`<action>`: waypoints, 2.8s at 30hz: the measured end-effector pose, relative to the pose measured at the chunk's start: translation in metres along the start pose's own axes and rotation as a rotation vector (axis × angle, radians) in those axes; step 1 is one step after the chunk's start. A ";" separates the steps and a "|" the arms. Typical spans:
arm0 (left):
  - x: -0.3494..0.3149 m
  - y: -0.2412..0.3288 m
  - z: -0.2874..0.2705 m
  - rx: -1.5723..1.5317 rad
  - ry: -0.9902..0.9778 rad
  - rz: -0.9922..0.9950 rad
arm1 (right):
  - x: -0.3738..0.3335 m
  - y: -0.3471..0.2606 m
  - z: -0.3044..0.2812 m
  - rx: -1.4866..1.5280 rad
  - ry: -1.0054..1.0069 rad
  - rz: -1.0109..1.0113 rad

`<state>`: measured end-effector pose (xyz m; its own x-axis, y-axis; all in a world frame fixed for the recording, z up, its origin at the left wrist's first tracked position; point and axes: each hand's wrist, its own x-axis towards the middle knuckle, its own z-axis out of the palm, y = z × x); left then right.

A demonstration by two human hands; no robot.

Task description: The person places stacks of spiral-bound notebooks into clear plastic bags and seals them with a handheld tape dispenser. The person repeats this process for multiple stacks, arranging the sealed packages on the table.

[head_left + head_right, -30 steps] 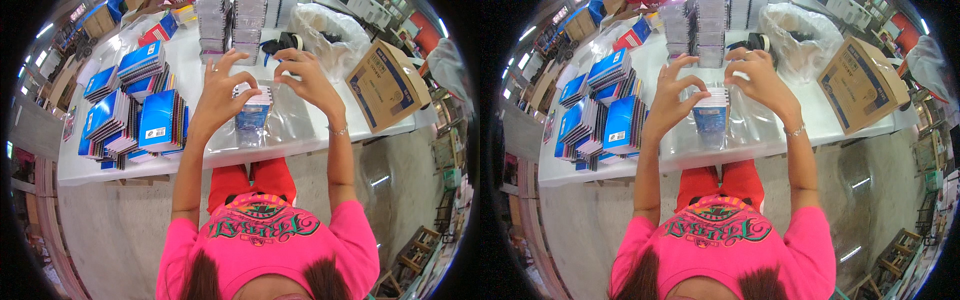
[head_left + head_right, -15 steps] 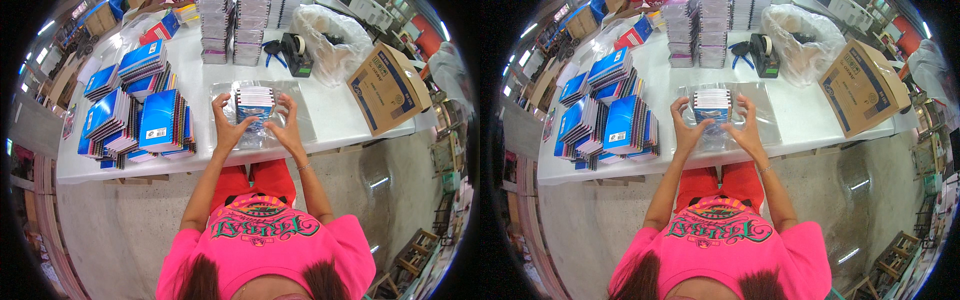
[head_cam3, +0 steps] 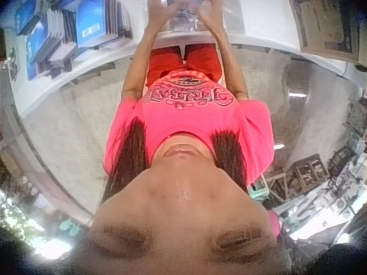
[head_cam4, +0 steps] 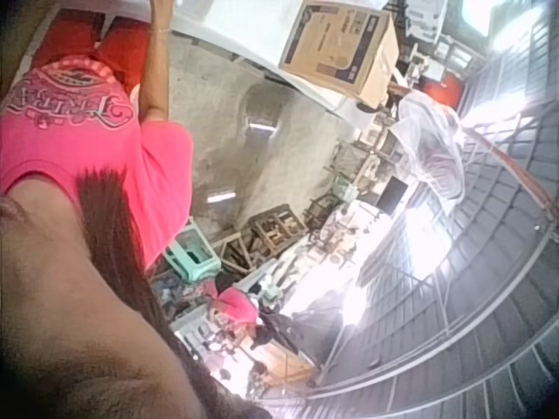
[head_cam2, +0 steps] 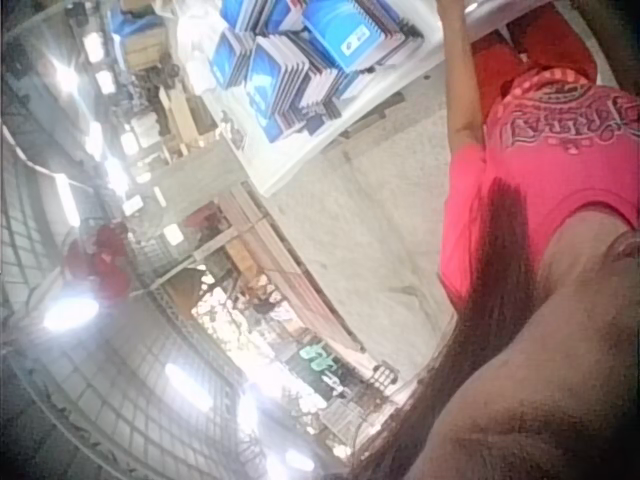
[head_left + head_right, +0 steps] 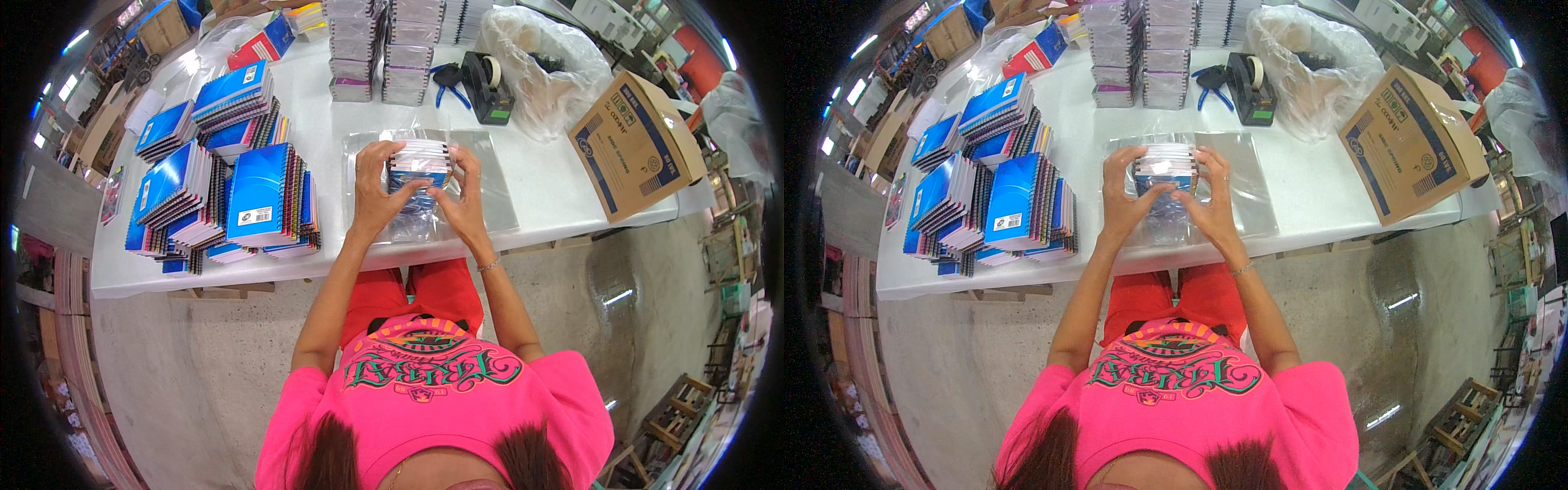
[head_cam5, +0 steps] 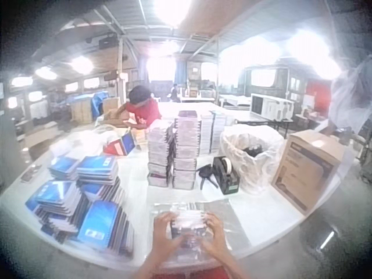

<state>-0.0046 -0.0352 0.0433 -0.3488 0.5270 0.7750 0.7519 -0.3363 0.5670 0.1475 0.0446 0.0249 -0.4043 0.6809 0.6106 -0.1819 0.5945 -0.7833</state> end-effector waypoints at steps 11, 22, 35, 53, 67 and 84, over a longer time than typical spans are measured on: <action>0.022 -0.003 -0.015 -0.051 -0.147 0.018 | 0.027 -0.007 -0.011 -0.083 -0.151 -0.005; 0.035 0.017 -0.010 -0.036 -0.100 -0.101 | 0.058 0.003 -0.021 0.241 -0.264 0.351; 0.046 -0.010 -0.010 -0.720 -0.458 -0.632 | 0.062 0.002 -0.009 0.708 -0.255 0.614; 0.037 -0.025 -0.004 -0.700 -0.381 -0.519 | 0.051 -0.021 -0.019 0.293 -0.336 0.429; 0.040 0.006 -0.032 -0.117 -0.506 0.011 | 0.039 -0.008 -0.023 0.224 -0.294 0.273; 0.023 0.012 -0.023 -0.084 -0.327 0.101 | 0.215 0.175 -0.157 -0.237 0.140 0.755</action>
<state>-0.0166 -0.0448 0.0740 -0.0671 0.7056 0.7054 0.7200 -0.4552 0.5239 0.1692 0.3624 0.0375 -0.2227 0.9735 -0.0526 0.2974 0.0164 -0.9546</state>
